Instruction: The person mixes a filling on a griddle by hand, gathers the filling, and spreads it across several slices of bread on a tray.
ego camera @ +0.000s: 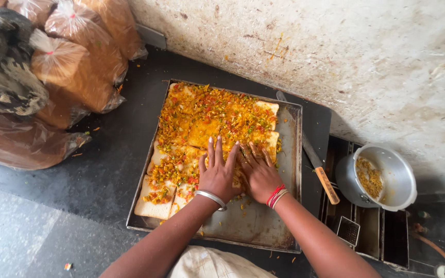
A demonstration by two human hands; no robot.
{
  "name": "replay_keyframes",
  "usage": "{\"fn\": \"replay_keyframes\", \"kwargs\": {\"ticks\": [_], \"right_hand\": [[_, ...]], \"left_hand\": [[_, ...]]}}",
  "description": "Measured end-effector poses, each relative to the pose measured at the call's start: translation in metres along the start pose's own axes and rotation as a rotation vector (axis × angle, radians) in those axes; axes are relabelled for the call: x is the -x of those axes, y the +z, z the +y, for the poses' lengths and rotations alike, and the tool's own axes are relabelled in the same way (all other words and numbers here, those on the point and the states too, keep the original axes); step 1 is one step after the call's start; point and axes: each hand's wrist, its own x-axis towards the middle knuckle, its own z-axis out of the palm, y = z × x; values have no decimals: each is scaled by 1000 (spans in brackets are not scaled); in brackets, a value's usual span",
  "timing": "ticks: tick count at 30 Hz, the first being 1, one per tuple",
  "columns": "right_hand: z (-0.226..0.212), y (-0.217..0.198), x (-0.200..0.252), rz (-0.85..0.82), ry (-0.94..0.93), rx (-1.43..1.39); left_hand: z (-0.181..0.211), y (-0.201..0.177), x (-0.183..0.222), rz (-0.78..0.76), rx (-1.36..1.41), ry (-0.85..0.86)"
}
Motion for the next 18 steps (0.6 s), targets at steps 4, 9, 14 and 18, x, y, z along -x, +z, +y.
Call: {"fn": "replay_keyframes", "kwargs": {"ticks": [4,9,14,18], "right_hand": [[-3,-2,-1,-13,28,-3],[0,-12,-11,-210,117,-15],[59,-9,-61,-75,137,281],[114,-3,-120,-55,173,63]], "left_hand": [[2,-2,-6,9,-8,-2],[6,-3,-14,-56,-8,-52],[8,-7,-25,-133,-61,-97],[8,-9,-28,-175,-65,-100]]}}
